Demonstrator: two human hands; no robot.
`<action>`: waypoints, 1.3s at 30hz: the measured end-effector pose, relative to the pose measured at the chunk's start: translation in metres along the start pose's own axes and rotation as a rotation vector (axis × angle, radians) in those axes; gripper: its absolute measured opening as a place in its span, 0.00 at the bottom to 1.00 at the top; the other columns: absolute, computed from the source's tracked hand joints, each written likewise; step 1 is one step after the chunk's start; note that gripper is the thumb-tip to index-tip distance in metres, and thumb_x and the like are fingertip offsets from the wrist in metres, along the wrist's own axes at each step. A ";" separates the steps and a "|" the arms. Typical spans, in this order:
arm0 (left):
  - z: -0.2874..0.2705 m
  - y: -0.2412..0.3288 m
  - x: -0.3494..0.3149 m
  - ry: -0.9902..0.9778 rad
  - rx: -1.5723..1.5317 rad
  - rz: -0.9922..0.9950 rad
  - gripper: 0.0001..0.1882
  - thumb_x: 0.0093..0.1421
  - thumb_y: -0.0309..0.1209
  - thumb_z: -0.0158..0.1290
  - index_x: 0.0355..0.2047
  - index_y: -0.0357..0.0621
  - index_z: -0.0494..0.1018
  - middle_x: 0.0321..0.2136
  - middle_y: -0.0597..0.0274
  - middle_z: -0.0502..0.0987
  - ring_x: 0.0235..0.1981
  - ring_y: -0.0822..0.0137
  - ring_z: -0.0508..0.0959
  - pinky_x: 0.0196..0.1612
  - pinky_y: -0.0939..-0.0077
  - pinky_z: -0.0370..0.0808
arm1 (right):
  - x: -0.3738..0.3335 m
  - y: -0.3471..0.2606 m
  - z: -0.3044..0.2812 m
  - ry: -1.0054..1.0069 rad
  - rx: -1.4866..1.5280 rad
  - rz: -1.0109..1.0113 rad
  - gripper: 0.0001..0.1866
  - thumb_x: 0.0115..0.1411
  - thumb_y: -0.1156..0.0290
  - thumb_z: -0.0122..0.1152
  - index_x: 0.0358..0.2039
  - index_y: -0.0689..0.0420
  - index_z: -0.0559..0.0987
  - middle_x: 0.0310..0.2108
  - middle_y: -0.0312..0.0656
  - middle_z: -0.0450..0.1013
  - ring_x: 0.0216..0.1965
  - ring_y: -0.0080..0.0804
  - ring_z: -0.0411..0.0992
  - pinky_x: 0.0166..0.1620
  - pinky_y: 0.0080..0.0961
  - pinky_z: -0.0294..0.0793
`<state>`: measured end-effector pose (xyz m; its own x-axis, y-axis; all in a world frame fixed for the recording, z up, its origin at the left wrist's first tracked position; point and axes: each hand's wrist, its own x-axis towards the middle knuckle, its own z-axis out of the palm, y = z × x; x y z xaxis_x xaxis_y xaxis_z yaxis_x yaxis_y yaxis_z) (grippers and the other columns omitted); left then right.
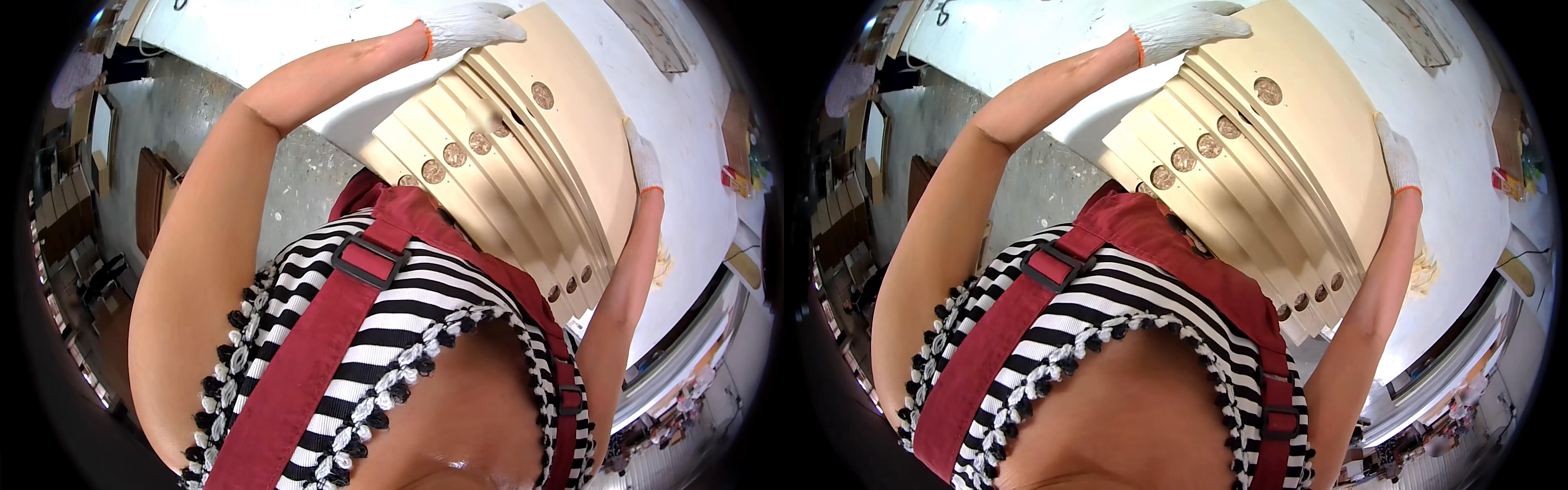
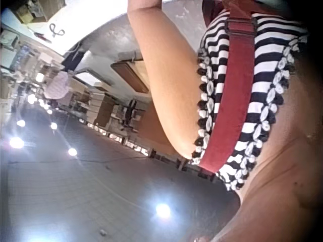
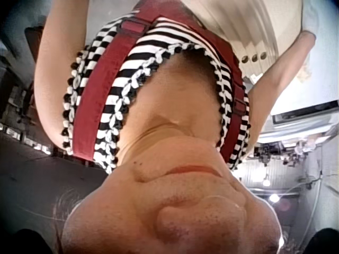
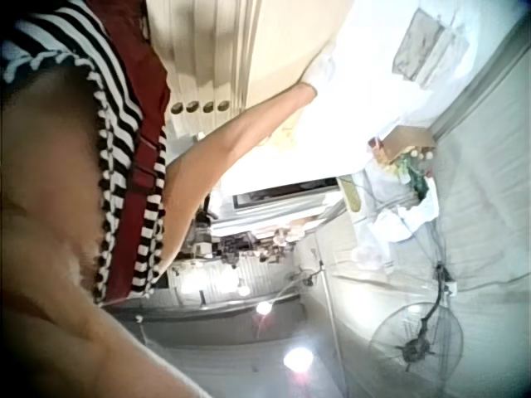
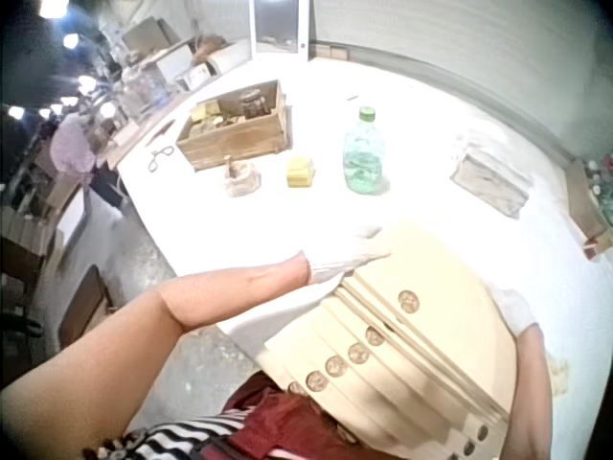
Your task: The person applies a substance from a small tin onto a foam sponge using a wooden stick, then wipes the sponge over several stacked wooden planks with circular holes, and finally buffs the planks using a yellow cloth before stacking them.
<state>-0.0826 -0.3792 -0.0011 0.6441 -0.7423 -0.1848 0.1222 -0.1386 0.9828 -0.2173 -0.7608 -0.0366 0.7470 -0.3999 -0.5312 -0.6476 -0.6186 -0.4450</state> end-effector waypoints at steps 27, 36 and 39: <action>0.011 0.007 -0.067 -0.001 -0.436 -0.121 0.40 0.56 0.41 0.57 0.62 0.31 0.56 0.54 0.48 0.69 0.53 0.64 0.72 0.55 0.73 0.70 | -0.068 -0.030 -0.011 0.062 -0.302 0.107 0.51 0.57 0.27 0.28 0.47 0.68 0.76 0.47 0.63 0.72 0.52 0.56 0.69 0.58 0.36 0.62; 0.000 -0.020 -0.141 -0.020 -0.192 0.000 0.47 0.54 0.47 0.57 0.65 0.29 0.51 0.62 0.44 0.60 0.63 0.58 0.62 0.64 0.69 0.58 | -0.155 -0.053 0.023 0.163 -0.433 0.024 0.42 0.63 0.34 0.30 0.47 0.60 0.77 0.47 0.57 0.74 0.50 0.51 0.71 0.55 0.39 0.66; 0.007 -0.012 -0.149 -0.012 -0.259 -0.043 0.48 0.54 0.47 0.57 0.66 0.31 0.50 0.62 0.44 0.60 0.63 0.58 0.61 0.64 0.68 0.57 | -0.128 -0.026 0.013 0.070 0.367 -0.073 0.42 0.63 0.34 0.34 0.51 0.61 0.76 0.51 0.49 0.73 0.52 0.41 0.72 0.56 0.33 0.66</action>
<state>-0.1851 -0.2716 0.0147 0.6257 -0.7470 -0.2244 0.3392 0.0015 0.9407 -0.2981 -0.6849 0.0339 0.7931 -0.4168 -0.4442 -0.5941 -0.3686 -0.7150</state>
